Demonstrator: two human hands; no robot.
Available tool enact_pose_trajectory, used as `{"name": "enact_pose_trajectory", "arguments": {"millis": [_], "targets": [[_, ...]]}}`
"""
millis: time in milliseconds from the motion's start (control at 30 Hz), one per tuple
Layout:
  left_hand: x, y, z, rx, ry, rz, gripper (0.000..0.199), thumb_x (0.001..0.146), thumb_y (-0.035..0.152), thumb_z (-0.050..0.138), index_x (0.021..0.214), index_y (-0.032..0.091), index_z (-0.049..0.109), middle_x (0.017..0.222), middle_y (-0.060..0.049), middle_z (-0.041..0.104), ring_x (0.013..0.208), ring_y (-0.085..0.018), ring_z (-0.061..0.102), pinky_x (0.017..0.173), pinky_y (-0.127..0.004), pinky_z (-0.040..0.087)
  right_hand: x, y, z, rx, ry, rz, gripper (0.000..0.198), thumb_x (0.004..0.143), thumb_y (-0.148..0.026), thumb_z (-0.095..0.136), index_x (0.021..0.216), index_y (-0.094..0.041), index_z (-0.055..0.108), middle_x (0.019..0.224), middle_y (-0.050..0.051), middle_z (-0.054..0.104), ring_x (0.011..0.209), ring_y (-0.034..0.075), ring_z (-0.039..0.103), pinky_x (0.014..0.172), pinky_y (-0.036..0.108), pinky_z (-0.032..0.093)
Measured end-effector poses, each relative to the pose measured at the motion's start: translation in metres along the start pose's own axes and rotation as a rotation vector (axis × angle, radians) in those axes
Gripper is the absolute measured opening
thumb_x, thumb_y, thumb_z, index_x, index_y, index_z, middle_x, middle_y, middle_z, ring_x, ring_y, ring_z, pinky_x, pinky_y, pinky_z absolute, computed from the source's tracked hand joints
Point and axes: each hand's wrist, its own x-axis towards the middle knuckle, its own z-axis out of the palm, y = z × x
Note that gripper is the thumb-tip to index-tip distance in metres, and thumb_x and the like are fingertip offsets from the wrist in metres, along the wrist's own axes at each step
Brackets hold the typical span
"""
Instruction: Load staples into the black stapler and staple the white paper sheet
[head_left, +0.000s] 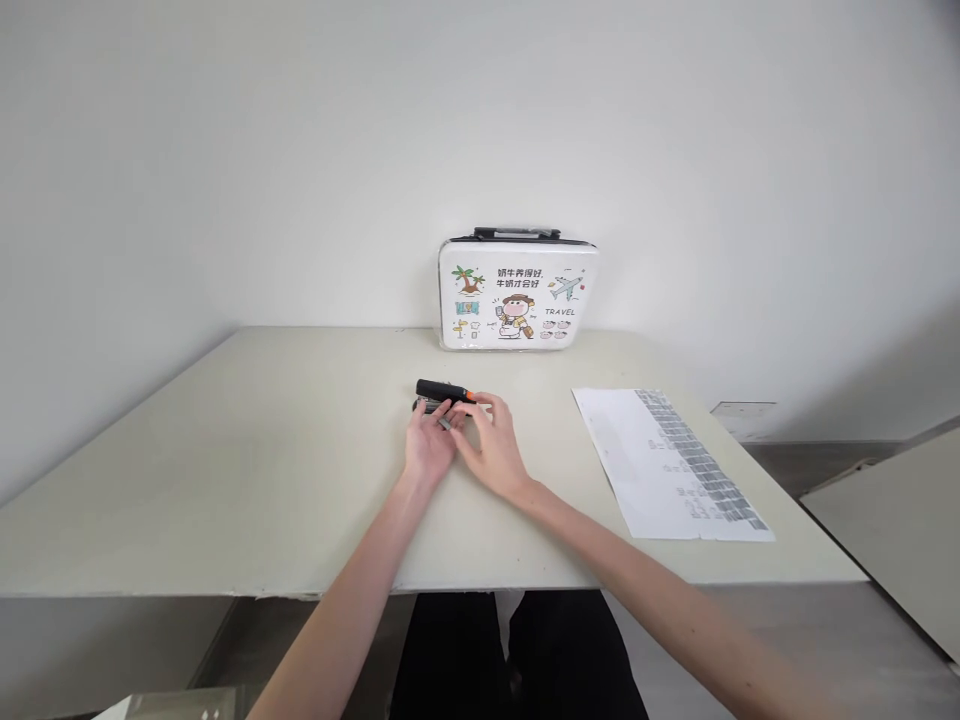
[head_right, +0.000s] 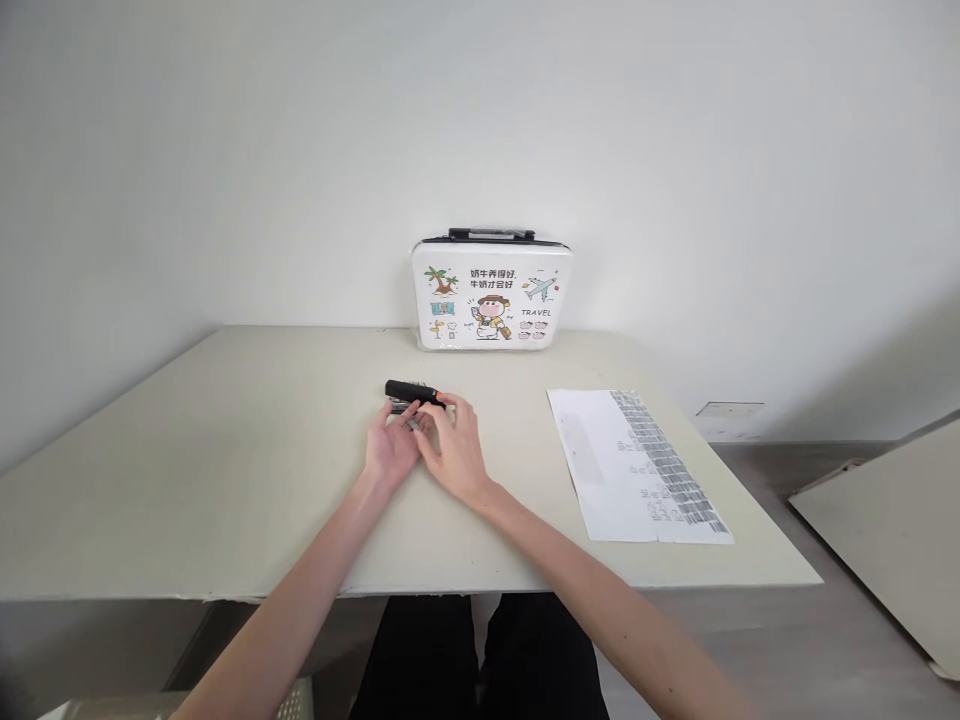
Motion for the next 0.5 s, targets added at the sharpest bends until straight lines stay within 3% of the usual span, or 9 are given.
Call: {"name": "enact_pose_trajectory", "arguments": {"millis": [167,300,400,500], "targets": [[-0.007,-0.003,0.007,0.139,-0.166,-0.132,0.053,0.105,0.046,0.043,0.131,0.006,0.063,0.128,-0.024,0.070,0.119,-0.031,0.068,0.107,-0.042,0.051,-0.001,-0.002,-0.002,-0.208,-0.063,0.058,0.019,0.097,-0.033,0.064,0.109,-0.019,0.069,0.143,0.018,0.044,0.137,0.035,0.042,0.113,0.055,0.042],[-0.009,-0.007,0.010,0.212,-0.208,-0.194,0.054,0.104,0.048,0.046,0.135,0.005,0.060,0.135,-0.024,0.066,0.128,-0.031,0.064,0.113,-0.044,0.047,-0.006,0.005,-0.011,-0.178,-0.048,0.073,0.017,0.101,-0.033,0.058,0.101,-0.020,0.070,0.142,0.016,0.048,0.136,0.033,0.044,0.112,0.054,0.044],[-0.007,-0.008,0.011,0.247,-0.161,-0.182,0.044,0.103,0.041,0.053,0.132,0.008,0.060,0.137,-0.023,0.065,0.126,-0.030,0.066,0.113,-0.042,0.048,-0.024,0.014,-0.044,-0.115,-0.007,0.073,0.021,0.104,-0.037,0.054,0.104,-0.022,0.069,0.143,0.015,0.049,0.136,0.031,0.046,0.110,0.053,0.046],[0.000,-0.007,0.013,0.290,-0.138,-0.141,0.038,0.099,0.031,0.058,0.131,0.009,0.059,0.137,-0.024,0.064,0.124,-0.031,0.067,0.114,-0.045,0.048,-0.053,0.037,-0.102,-0.129,0.040,0.130,0.026,0.104,-0.045,0.051,0.108,-0.026,0.068,0.145,0.013,0.048,0.137,0.031,0.048,0.110,0.052,0.046]]}}
